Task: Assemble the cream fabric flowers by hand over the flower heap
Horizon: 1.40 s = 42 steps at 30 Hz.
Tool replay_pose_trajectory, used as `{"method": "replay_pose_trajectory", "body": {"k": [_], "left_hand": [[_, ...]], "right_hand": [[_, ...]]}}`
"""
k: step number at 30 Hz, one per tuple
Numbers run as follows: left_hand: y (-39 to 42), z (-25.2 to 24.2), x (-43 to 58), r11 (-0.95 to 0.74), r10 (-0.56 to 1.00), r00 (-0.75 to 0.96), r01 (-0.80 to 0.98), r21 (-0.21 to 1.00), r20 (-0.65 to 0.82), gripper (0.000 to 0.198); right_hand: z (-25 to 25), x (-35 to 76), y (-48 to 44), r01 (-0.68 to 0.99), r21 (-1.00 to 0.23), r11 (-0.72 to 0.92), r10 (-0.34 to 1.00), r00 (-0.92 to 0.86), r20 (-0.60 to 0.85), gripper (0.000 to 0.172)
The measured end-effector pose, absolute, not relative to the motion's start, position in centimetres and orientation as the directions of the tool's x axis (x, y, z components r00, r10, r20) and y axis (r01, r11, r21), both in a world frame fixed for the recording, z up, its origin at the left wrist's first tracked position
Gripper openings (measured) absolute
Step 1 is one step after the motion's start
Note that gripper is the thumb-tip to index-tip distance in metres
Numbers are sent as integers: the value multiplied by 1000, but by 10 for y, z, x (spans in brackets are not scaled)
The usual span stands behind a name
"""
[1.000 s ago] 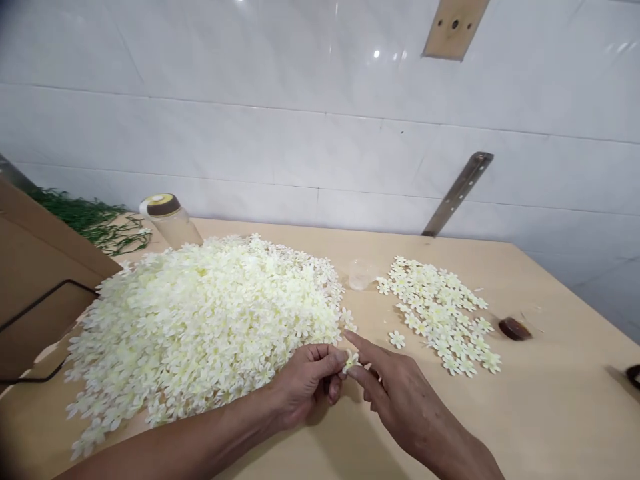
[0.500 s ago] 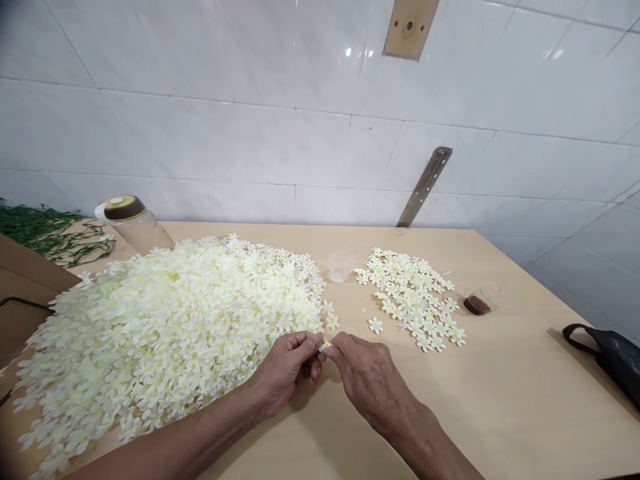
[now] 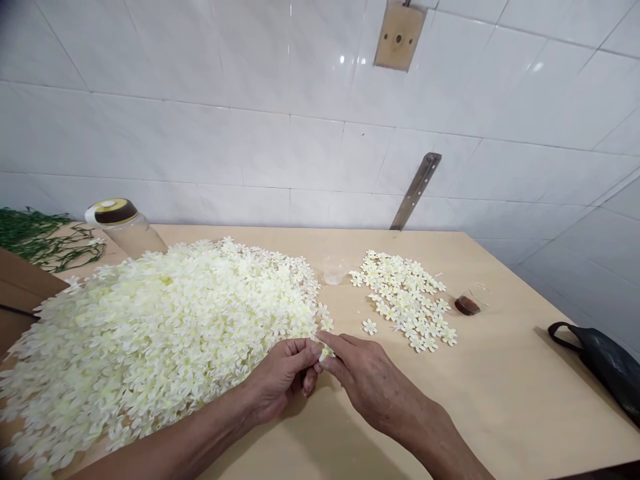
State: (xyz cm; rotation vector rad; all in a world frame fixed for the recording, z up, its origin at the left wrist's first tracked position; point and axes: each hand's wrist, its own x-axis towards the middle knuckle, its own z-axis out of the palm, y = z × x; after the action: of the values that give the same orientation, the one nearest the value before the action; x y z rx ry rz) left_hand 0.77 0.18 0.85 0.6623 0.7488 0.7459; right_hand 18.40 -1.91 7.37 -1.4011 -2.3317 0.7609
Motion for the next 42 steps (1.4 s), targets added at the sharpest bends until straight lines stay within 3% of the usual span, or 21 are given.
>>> {"method": "replay_pose_trajectory", "body": {"k": [8, 12, 18, 24, 28, 31, 35, 42], "left_hand": [[-3, 4, 11, 537, 814, 439, -324, 779, -379, 45], [-5, 4, 11, 516, 825, 425, -301, 802, -372, 47], [-5, 4, 10, 475, 844, 412, -274, 836, -344, 46], [-1, 5, 8, 477, 860, 369, -333, 813, -353, 36], [0, 4, 8, 482, 856, 378, -333, 811, -353, 36], [-1, 2, 9, 509, 839, 406, -347, 788, -362, 34], [-2, 5, 9, 487, 856, 374, -350, 800, -358, 31], [-6, 10, 9, 466, 863, 392, -371, 803, -320, 32]], "right_hand": [[64, 182, -19, 742, -512, 434, 877, -477, 52, 18], [44, 183, -21, 800, -414, 435, 899, -412, 149, 32], [24, 182, -19, 839, -306, 449, 892, -400, 212, 35], [23, 181, -16, 804, -435, 406, 910, -399, 111, 27], [38, 182, -17, 735, -544, 405, 892, -447, 60, 37], [49, 182, -18, 704, -606, 370, 878, -479, -20, 29], [47, 177, -19, 762, -566, 313, 915, -401, -34, 22], [28, 178, -21, 834, -407, 373, 927, -316, 202, 38]]}}
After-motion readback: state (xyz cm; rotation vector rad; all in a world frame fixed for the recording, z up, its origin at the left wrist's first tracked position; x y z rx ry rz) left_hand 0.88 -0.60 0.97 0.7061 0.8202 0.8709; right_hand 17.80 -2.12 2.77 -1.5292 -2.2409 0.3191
